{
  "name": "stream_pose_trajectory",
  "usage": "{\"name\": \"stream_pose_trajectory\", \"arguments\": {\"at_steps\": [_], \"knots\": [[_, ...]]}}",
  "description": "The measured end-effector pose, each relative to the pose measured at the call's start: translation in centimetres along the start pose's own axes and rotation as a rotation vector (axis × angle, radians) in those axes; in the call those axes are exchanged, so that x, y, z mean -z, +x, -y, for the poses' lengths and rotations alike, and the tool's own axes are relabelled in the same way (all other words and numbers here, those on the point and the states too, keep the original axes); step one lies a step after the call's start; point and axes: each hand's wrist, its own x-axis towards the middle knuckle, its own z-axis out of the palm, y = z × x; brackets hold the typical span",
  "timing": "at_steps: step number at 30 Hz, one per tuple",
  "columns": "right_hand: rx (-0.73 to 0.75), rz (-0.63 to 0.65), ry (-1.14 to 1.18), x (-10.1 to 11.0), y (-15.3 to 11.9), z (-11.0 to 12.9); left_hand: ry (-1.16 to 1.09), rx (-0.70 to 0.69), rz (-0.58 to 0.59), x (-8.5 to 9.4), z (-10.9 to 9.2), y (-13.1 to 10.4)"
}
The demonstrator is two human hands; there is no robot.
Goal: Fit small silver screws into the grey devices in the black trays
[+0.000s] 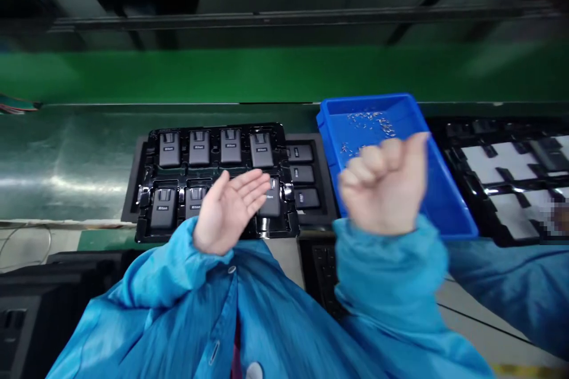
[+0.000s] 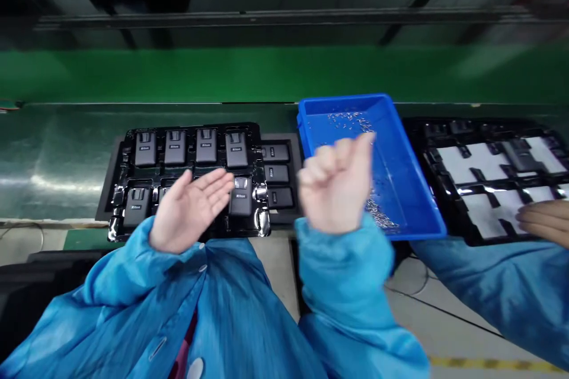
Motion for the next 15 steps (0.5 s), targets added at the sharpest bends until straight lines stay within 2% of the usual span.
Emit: {"name": "stream_pose_trajectory", "arguments": {"at_steps": [1,3,5,7,9,12,15], "knots": [[-0.059,-0.028,0.113,-3.6,-1.7,-0.8,-0.089,0.074,-0.014,-0.4,0.5,0.4],[-0.091,-0.001,0.145,-9.7,-4.9,-2.7,-0.160,0.123,-0.025,-0.8,1.4,1.0],[-0.037,-0.056,0.175,-13.4,-7.2,-4.7,-0.192,0.125,-0.031,-0.8,1.6,1.0],[0.018,-0.049,0.126,-15.1,-8.4,-6.2,-0.236,0.114,-0.044,-0.5,1.4,0.7],[0.098,-0.019,0.034,-15.4,-9.0,-7.1,-0.305,0.085,-0.055,-0.1,0.9,0.2],[0.202,0.015,-0.106,-15.5,-9.2,-7.4,-0.424,0.066,-0.044,0.6,0.2,-0.3],[0.172,0.064,-0.242,-16.1,-9.5,-7.1,-0.484,0.080,-0.018,1.3,-0.2,-0.4]]}}
